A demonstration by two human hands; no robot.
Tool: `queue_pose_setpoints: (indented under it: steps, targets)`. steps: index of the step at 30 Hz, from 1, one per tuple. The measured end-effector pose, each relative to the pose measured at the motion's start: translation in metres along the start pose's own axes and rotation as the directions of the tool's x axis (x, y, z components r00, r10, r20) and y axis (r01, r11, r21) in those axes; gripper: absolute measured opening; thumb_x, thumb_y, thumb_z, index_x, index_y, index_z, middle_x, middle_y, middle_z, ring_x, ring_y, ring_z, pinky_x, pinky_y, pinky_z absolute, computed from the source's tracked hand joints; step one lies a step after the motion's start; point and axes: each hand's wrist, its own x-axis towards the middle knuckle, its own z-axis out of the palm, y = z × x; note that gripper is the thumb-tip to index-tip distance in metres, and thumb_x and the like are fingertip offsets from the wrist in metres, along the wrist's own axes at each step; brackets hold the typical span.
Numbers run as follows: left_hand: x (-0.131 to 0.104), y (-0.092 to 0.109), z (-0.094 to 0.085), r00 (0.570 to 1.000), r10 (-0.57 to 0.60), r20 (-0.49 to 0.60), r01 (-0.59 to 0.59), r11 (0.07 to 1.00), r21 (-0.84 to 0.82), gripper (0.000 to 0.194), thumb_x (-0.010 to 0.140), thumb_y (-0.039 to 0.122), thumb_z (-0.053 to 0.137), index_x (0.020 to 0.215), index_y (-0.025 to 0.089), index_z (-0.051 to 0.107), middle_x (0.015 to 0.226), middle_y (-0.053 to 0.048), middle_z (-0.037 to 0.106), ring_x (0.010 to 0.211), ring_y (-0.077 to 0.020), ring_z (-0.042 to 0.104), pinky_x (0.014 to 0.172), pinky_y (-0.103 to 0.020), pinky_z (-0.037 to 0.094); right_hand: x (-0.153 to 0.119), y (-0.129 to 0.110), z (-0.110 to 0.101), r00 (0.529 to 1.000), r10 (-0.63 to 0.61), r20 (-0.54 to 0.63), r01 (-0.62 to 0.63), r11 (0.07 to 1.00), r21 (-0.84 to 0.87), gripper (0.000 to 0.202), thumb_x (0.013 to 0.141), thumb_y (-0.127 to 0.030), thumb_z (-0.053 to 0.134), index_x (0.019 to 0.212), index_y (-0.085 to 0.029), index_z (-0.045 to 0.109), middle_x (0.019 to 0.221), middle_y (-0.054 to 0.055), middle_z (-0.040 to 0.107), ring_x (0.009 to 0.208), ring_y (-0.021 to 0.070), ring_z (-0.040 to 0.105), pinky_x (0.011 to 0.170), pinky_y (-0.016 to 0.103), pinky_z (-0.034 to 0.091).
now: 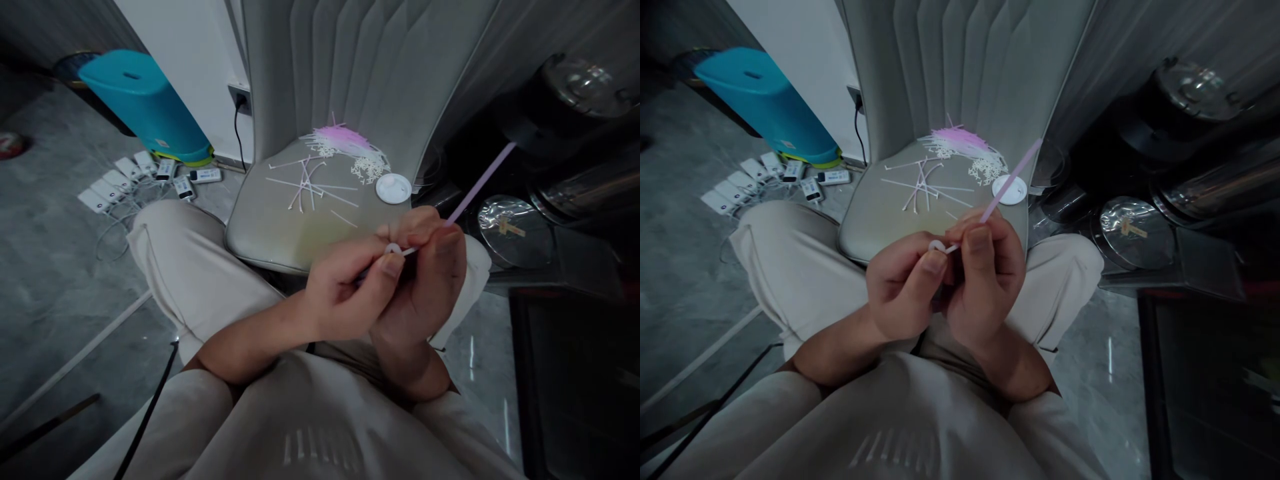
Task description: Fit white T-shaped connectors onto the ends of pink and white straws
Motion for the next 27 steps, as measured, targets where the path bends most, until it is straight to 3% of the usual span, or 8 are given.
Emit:
queue_pose_setpoints:
  steps: [7,16,22,27]
  targets:
    - [0.0006,0.0025,-0.0005,0.999,-0.001,-0.034,0.004,0.995,0.102,0.037,0.102,0.027,0.051,0.066,0.021,0.046,0.057,0.003,0.044,0.046,-0.0071,0.040,0.042,-0.021,0.036,0.0005,0.0013,-0.0002,0.999,-0.028,0.032,0.028,1.000,0.005,0.033,0.096,-0.043,0.061,0.069,-0.026,0.059,0.070,-0.001,0.051,0.065,0.0147,0.050,0.057,0.032,0.046]
    - [-0.0001,0.0011,0.0001,1.000,-0.004,-0.022,0.005,0.999,0.049,0.034,0.101,0.024,0.053,0.068,0.021,0.046,0.057,0.004,0.043,0.045,-0.0075,0.038,0.042,-0.023,0.039,0.0007,0.0022,-0.0019,0.998,-0.029,0.055,0.029,1.000,0.000,0.033,0.097,-0.045,0.060,0.070,-0.027,0.060,0.071,-0.001,0.052,0.063,0.0158,0.048,0.059,0.034,0.050]
    - [0.0008,0.0028,-0.0013,0.999,0.033,-0.014,-0.033,0.999,0.031,0.034,0.101,0.021,0.051,0.067,0.020,0.045,0.059,0.003,0.042,0.049,-0.0073,0.039,0.045,-0.021,0.038,-0.0018,-0.0010,-0.0011,0.996,0.013,0.084,-0.025,0.989,0.148,0.026,0.096,-0.038,0.065,0.074,-0.026,0.069,0.073,-0.001,0.053,0.061,0.0144,0.043,0.058,0.033,0.046]
    - [0.0001,0.0024,-0.0028,1.000,0.007,-0.006,-0.007,1.000,0.011,0.033,0.102,0.021,0.051,0.069,0.020,0.046,0.060,0.004,0.041,0.050,-0.0069,0.038,0.047,-0.021,0.039,-0.0026,-0.0002,-0.0011,0.997,-0.026,0.072,0.018,0.994,0.112,0.026,0.098,-0.038,0.064,0.075,-0.026,0.069,0.073,-0.001,0.054,0.068,0.0156,0.050,0.060,0.033,0.045]
